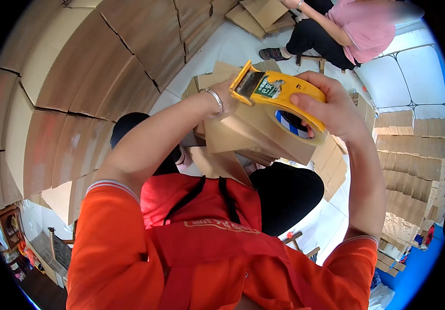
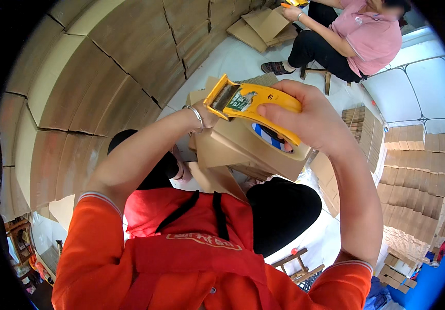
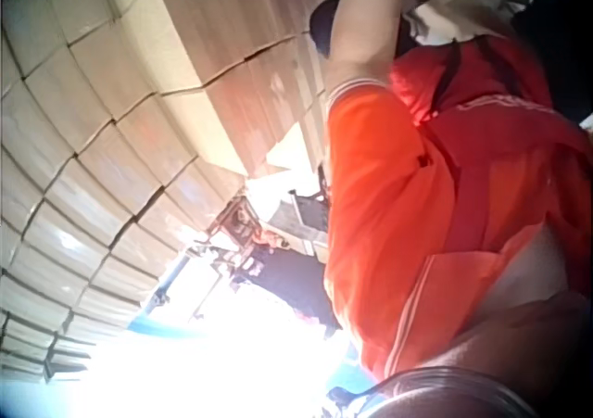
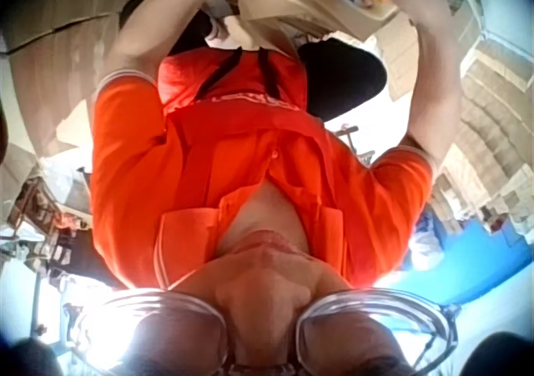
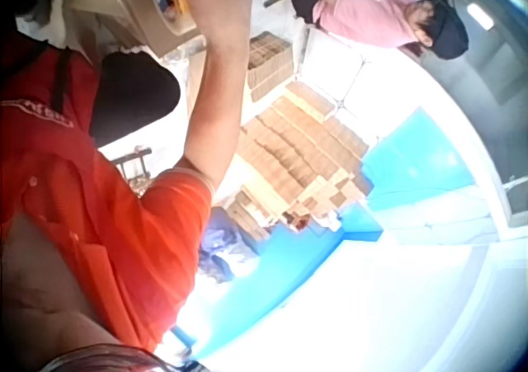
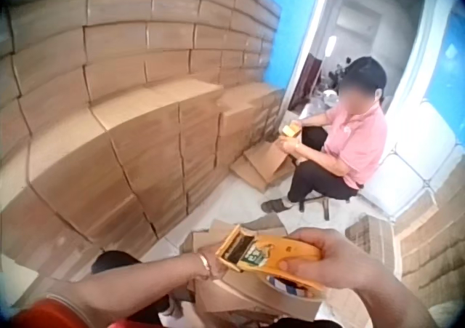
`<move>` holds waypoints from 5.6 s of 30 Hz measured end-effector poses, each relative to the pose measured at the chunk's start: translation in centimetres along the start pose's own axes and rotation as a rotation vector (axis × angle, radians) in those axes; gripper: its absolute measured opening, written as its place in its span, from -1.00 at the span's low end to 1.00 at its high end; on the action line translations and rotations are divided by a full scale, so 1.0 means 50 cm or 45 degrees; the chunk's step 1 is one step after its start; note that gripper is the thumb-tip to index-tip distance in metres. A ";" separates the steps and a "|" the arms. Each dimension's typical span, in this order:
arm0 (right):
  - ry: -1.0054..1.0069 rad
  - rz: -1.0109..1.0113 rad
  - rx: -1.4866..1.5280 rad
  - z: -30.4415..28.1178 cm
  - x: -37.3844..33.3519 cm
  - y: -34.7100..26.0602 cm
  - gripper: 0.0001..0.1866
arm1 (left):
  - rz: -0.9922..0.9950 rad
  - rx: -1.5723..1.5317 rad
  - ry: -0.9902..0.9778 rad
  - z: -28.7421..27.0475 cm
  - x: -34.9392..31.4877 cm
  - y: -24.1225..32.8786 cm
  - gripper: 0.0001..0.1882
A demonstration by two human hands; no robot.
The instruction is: The person sits on the floor and repeatedly folds flat cardboard sheets into small boxes. Using a handheld tape dispenser, they seal the box flaps and place the finished boxes into a stack. Another person works nearby doing the same task.
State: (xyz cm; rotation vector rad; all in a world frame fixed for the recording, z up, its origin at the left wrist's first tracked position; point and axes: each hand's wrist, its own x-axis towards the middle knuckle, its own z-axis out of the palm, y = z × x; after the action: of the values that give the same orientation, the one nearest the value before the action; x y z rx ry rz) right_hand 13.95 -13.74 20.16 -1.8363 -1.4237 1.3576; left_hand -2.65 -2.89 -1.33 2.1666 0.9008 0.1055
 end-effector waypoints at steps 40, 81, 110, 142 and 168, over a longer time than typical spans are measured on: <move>0.054 0.145 0.309 -0.207 -0.253 0.365 -0.27 | 0.400 0.419 -0.146 -0.174 -0.062 0.155 0.40; 0.816 0.162 -0.387 -0.082 -0.306 0.427 -0.50 | 1.242 0.775 -0.071 -0.076 0.001 0.361 -0.03; 0.561 -0.421 -0.120 0.023 -0.149 0.342 -0.60 | -1.430 1.566 1.773 -0.078 -1.177 -0.135 0.00; 0.832 -0.067 1.355 0.060 -0.212 0.366 -0.55 | -0.567 0.577 0.310 0.010 0.035 -0.086 -0.05; 0.768 -0.006 0.796 -0.006 -0.019 0.324 -0.34 | 0.019 -0.607 -0.614 -0.141 -0.168 0.148 -0.33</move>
State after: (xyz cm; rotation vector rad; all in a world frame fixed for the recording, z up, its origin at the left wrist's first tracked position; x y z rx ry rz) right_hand 21.76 -20.52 7.67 -1.6011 -0.6021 0.9616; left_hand -7.14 -7.14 10.38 1.6486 0.5155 -0.1744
